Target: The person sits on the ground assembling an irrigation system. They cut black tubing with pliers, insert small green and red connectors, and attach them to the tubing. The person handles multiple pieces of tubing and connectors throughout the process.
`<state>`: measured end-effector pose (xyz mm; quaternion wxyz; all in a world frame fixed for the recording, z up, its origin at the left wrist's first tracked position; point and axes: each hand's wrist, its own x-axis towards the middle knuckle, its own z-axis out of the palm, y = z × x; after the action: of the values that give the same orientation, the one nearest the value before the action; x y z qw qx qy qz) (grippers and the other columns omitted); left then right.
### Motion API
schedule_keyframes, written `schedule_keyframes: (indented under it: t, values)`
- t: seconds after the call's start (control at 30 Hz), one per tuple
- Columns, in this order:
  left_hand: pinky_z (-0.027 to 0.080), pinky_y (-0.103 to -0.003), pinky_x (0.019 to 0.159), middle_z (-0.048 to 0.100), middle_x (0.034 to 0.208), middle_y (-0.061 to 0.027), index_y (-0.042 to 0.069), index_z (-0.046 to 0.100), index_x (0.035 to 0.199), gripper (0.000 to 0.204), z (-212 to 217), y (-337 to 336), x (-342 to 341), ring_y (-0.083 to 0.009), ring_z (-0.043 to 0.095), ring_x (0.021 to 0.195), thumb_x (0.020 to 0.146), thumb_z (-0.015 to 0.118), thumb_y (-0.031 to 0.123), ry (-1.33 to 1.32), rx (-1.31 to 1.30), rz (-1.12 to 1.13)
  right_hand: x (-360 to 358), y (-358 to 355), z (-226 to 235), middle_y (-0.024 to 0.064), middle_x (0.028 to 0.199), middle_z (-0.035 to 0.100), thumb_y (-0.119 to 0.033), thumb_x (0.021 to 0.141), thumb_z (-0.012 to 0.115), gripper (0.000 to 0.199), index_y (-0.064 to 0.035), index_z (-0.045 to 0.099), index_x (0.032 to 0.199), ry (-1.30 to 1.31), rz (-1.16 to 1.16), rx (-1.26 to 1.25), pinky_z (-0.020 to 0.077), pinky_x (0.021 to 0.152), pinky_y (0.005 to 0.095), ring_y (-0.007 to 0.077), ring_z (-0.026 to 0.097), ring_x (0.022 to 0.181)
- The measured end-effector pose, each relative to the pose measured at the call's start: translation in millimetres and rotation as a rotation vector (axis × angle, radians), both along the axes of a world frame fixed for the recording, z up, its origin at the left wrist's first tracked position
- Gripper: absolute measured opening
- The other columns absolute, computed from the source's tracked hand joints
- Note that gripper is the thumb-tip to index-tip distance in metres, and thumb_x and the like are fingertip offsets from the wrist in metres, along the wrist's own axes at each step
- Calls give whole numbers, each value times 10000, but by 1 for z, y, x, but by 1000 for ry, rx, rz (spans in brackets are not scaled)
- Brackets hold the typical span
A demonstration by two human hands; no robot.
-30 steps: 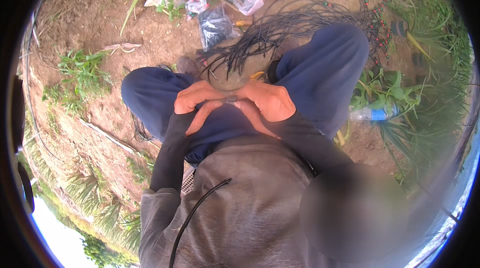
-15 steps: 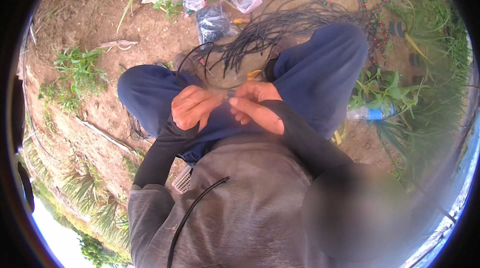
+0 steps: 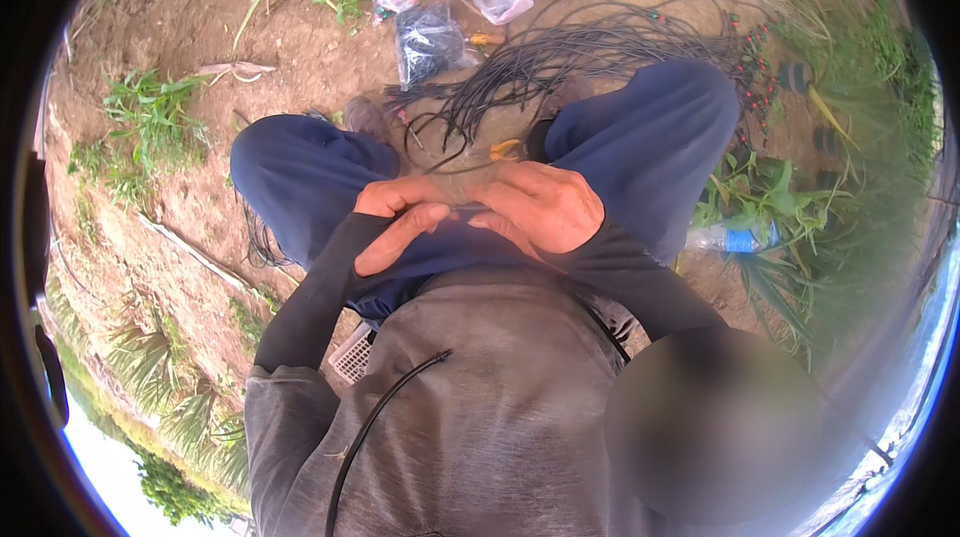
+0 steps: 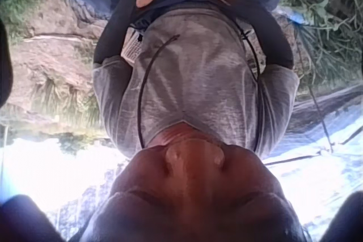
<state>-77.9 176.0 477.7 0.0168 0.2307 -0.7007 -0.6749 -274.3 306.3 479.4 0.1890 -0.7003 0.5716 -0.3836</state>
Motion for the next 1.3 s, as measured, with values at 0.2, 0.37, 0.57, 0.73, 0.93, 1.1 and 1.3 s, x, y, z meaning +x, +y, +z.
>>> schedule_keyframes:
  t: [0.2, 0.37, 0.57, 0.73, 0.93, 1.1, 1.3]
  values:
    - [436, -247, 587, 633, 735, -14, 43, 705, 990, 222, 7, -2, 1, -85, 537, 642, 962, 573, 219, -218, 265, -129, 1, 4, 2, 70, 759, 558, -166, 719, 768, 228, -68, 604, 843, 140, 33, 73, 487, 569, 372, 266, 599, 680]
    - [416, -236, 531, 640, 709, 2, 39, 699, 950, 206, 6, 3, 2, -65, 515, 589, 963, 584, 210, -271, 365, -198, 5, 14, -6, 57, 692, 524, -155, 709, 769, 227, -68, 566, 764, 154, 100, 65, 460, 513, 361, 249, 570, 611]
    - [439, -285, 494, 633, 678, -54, 42, 698, 950, 107, -12, 20, 13, -137, 565, 545, 863, 655, 88, 76, -83, -109, 14, 17, 0, 97, 692, 544, -79, 750, 754, 169, -26, 599, 790, 58, 89, 161, 445, 512, 363, 281, 550, 587]
    - [451, -333, 479, 532, 631, -78, 43, 670, 899, 144, -18, 28, 9, -210, 566, 544, 760, 709, 49, 274, -660, -77, 20, 20, 6, 127, 642, 518, -111, 866, 685, 184, -7, 571, 765, -80, -7, 388, 404, 496, 348, 269, 532, 557]
    - [427, -296, 451, 453, 655, -38, -7, 643, 932, 244, -20, 34, 6, -169, 520, 526, 716, 685, 99, 356, -1047, -57, 21, 21, 8, 36, 571, 467, -260, 999, 546, 344, -14, 581, 761, -595, -117, 857, 334, 464, 302, 101, 400, 505]
    - [416, -268, 449, 452, 689, -18, -15, 641, 962, 318, -24, 28, 1, -134, 499, 539, 670, 633, 112, 380, -1181, -51, 14, 19, 6, -13, 583, 429, -351, 1030, 475, 399, -15, 587, 847, -1202, -146, 1132, 258, 463, 232, 65, 335, 516]
    - [451, -306, 491, 503, 683, -41, 19, 662, 995, 318, -17, 22, -5, -197, 554, 563, 690, 725, 82, 255, -1180, -33, 20, 24, -10, 8, 727, 550, -339, 1026, 485, 339, -30, 595, 942, -1178, -177, 967, 369, 540, 206, 59, 462, 621]
